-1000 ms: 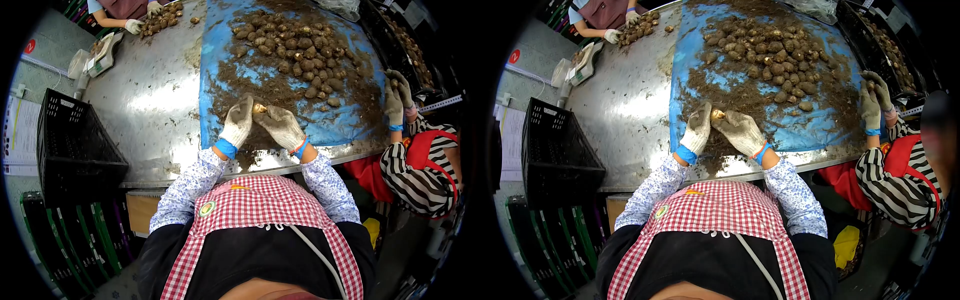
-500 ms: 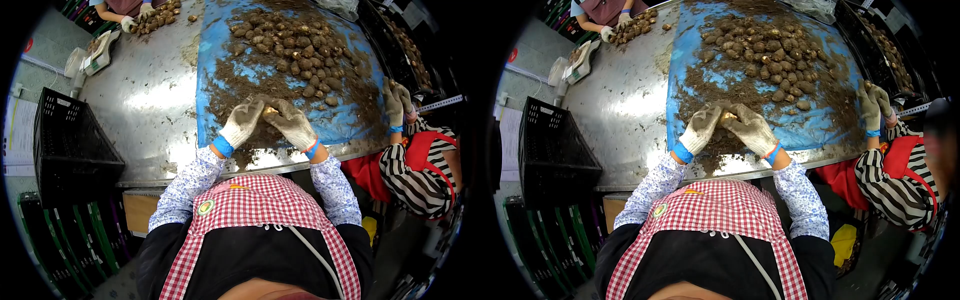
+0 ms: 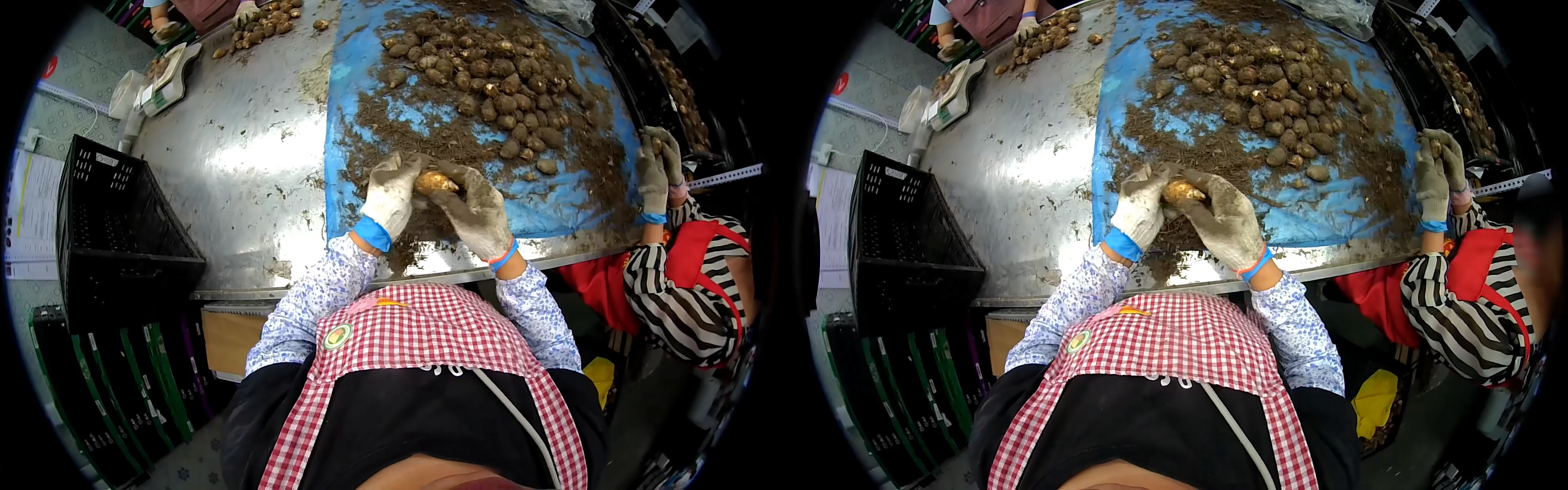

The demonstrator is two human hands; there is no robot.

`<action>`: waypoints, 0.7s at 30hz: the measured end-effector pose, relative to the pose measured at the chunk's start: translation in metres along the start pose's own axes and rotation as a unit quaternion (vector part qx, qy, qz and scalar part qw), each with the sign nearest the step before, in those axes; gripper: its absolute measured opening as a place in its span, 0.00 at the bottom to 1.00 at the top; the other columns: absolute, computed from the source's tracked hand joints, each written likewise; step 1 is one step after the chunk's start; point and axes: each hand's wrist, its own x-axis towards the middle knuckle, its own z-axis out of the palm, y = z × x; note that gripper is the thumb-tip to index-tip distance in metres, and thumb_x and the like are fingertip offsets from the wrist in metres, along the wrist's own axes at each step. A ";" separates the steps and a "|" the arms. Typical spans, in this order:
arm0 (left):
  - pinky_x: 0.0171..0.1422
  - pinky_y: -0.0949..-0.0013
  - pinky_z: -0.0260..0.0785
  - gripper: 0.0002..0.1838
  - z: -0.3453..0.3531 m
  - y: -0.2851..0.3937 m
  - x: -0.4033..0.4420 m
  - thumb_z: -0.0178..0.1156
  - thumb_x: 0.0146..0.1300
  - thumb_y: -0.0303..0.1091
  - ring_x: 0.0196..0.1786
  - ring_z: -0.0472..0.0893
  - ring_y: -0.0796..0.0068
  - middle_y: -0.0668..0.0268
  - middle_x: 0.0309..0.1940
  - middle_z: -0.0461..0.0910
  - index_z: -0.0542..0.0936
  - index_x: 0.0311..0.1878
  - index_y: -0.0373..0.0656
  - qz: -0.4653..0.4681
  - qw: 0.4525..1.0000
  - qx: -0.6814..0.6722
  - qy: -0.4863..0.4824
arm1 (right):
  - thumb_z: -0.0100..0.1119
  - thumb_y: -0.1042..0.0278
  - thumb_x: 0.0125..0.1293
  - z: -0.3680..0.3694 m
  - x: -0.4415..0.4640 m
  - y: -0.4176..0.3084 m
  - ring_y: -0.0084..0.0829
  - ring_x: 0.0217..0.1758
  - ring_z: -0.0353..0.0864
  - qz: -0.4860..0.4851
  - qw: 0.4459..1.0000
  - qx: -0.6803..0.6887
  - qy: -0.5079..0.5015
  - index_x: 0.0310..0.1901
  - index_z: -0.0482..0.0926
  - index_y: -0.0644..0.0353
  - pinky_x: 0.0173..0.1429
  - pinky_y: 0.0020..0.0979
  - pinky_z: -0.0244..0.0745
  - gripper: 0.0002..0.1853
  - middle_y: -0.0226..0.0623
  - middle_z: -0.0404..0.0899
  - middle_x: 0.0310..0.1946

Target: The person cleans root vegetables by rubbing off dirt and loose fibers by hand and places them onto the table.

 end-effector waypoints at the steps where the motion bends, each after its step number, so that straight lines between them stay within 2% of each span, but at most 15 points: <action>1: 0.41 0.73 0.75 0.15 0.005 0.006 -0.014 0.55 0.64 0.29 0.41 0.79 0.72 0.58 0.43 0.78 0.75 0.52 0.33 0.000 0.990 0.137 -0.025 | 0.61 0.70 0.63 0.001 -0.001 -0.002 0.38 0.52 0.80 0.033 0.998 0.051 0.013 0.56 0.72 0.67 0.53 0.32 0.77 0.20 0.48 0.80 0.45; 2: 0.33 0.75 0.76 0.14 0.014 0.009 -0.025 0.57 0.63 0.30 0.35 0.81 0.75 0.61 0.40 0.80 0.76 0.51 0.35 -0.001 0.961 0.272 -0.052 | 0.61 0.70 0.64 0.001 -0.003 0.003 0.37 0.52 0.80 0.039 0.997 0.062 0.032 0.56 0.72 0.68 0.53 0.32 0.78 0.20 0.48 0.80 0.46; 3: 0.39 0.78 0.75 0.15 0.032 0.010 -0.035 0.53 0.65 0.28 0.33 0.80 0.77 0.61 0.40 0.80 0.74 0.54 0.32 0.022 0.956 0.286 -0.062 | 0.61 0.69 0.65 0.002 -0.005 0.013 0.36 0.52 0.80 0.045 0.995 0.073 0.052 0.56 0.72 0.68 0.53 0.32 0.78 0.20 0.47 0.79 0.46; 6: 0.50 0.72 0.72 0.16 0.023 -0.004 -0.024 0.48 0.65 0.25 0.39 0.76 0.71 0.57 0.39 0.77 0.72 0.53 0.27 0.072 0.958 0.251 -0.118 | 0.61 0.69 0.65 0.001 -0.007 0.023 0.36 0.51 0.80 0.011 0.997 0.026 0.071 0.57 0.71 0.69 0.53 0.32 0.77 0.22 0.48 0.78 0.49; 8: 0.52 0.70 0.71 0.15 0.013 -0.010 -0.015 0.46 0.65 0.25 0.41 0.75 0.69 0.56 0.39 0.76 0.72 0.51 0.26 0.059 0.991 0.097 -0.066 | 0.61 0.69 0.65 0.004 -0.008 0.022 0.36 0.52 0.80 0.016 0.998 0.016 0.060 0.57 0.70 0.69 0.53 0.32 0.77 0.22 0.47 0.77 0.50; 9: 0.51 0.71 0.71 0.14 0.010 -0.011 -0.003 0.47 0.66 0.26 0.41 0.75 0.70 0.57 0.39 0.76 0.73 0.50 0.26 0.029 0.998 -0.047 0.002 | 0.61 0.70 0.65 0.005 -0.006 0.020 0.35 0.52 0.79 0.026 0.997 0.040 0.066 0.57 0.70 0.69 0.54 0.32 0.77 0.21 0.47 0.77 0.51; 10: 0.49 0.71 0.71 0.14 0.014 -0.008 0.004 0.47 0.67 0.27 0.41 0.75 0.70 0.58 0.39 0.76 0.74 0.49 0.27 -0.002 0.979 -0.191 0.068 | 0.61 0.71 0.64 0.005 -0.005 0.017 0.35 0.52 0.79 0.035 0.995 0.063 0.072 0.57 0.70 0.68 0.54 0.31 0.77 0.21 0.47 0.77 0.51; 12: 0.47 0.72 0.72 0.14 0.013 0.000 0.000 0.47 0.69 0.30 0.38 0.74 0.74 0.59 0.37 0.75 0.75 0.49 0.29 -0.037 0.991 -0.112 0.067 | 0.61 0.72 0.64 0.007 -0.004 0.016 0.34 0.53 0.78 0.055 0.986 0.138 0.076 0.57 0.70 0.68 0.55 0.31 0.76 0.21 0.46 0.76 0.52; 13: 0.46 0.72 0.73 0.14 0.024 0.018 -0.023 0.46 0.71 0.32 0.35 0.73 0.76 0.61 0.35 0.75 0.76 0.50 0.32 -0.038 0.993 0.114 -0.002 | 0.61 0.72 0.64 0.010 -0.006 0.021 0.34 0.54 0.78 0.066 0.977 0.190 0.074 0.57 0.70 0.67 0.56 0.30 0.76 0.21 0.46 0.75 0.53; 14: 0.45 0.73 0.73 0.15 0.033 0.029 -0.037 0.45 0.73 0.34 0.32 0.72 0.79 0.62 0.34 0.75 0.76 0.51 0.34 -0.037 0.940 0.332 -0.070 | 0.61 0.72 0.64 0.011 -0.008 0.025 0.33 0.54 0.77 0.076 0.965 0.241 0.070 0.57 0.70 0.67 0.56 0.30 0.76 0.21 0.46 0.75 0.53; 15: 0.40 0.76 0.70 0.16 0.038 0.029 -0.039 0.46 0.71 0.33 0.30 0.71 0.81 0.61 0.33 0.76 0.73 0.54 0.31 -0.002 0.935 0.349 -0.066 | 0.61 0.72 0.64 0.010 -0.008 0.029 0.33 0.55 0.77 0.073 0.967 0.235 0.068 0.57 0.70 0.67 0.57 0.30 0.76 0.21 0.45 0.75 0.54; 17: 0.41 0.73 0.72 0.18 -0.003 0.014 0.002 0.46 0.71 0.34 0.31 0.73 0.78 0.60 0.34 0.77 0.70 0.57 0.31 0.062 0.961 0.262 -0.057 | 0.61 0.72 0.64 0.007 -0.010 0.035 0.33 0.56 0.75 0.069 0.970 0.225 0.065 0.58 0.70 0.66 0.58 0.30 0.75 0.21 0.45 0.74 0.55; 18: 0.42 0.71 0.73 0.19 -0.017 0.010 0.017 0.46 0.71 0.35 0.32 0.74 0.77 0.59 0.34 0.77 0.69 0.58 0.31 0.092 0.970 0.219 -0.053 | 0.60 0.73 0.64 0.004 -0.008 0.035 0.33 0.56 0.75 0.023 0.989 0.137 0.048 0.58 0.70 0.66 0.58 0.31 0.75 0.21 0.45 0.74 0.54; 20: 0.49 0.69 0.74 0.17 0.008 0.013 -0.003 0.48 0.69 0.31 0.38 0.77 0.72 0.58 0.38 0.78 0.70 0.57 0.32 -0.056 0.997 0.050 -0.008 | 0.58 0.75 0.65 -0.002 -0.005 0.032 0.33 0.57 0.75 -0.064 0.997 -0.040 0.013 0.57 0.70 0.66 0.58 0.31 0.75 0.20 0.44 0.74 0.54; 21: 0.52 0.68 0.74 0.16 0.026 0.016 -0.017 0.49 0.68 0.29 0.42 0.78 0.69 0.57 0.40 0.78 0.70 0.56 0.32 -0.127 0.991 -0.038 0.016 | 0.58 0.75 0.64 -0.001 -0.004 0.026 0.33 0.56 0.76 -0.028 0.999 -0.008 0.017 0.57 0.70 0.66 0.57 0.31 0.75 0.19 0.44 0.74 0.54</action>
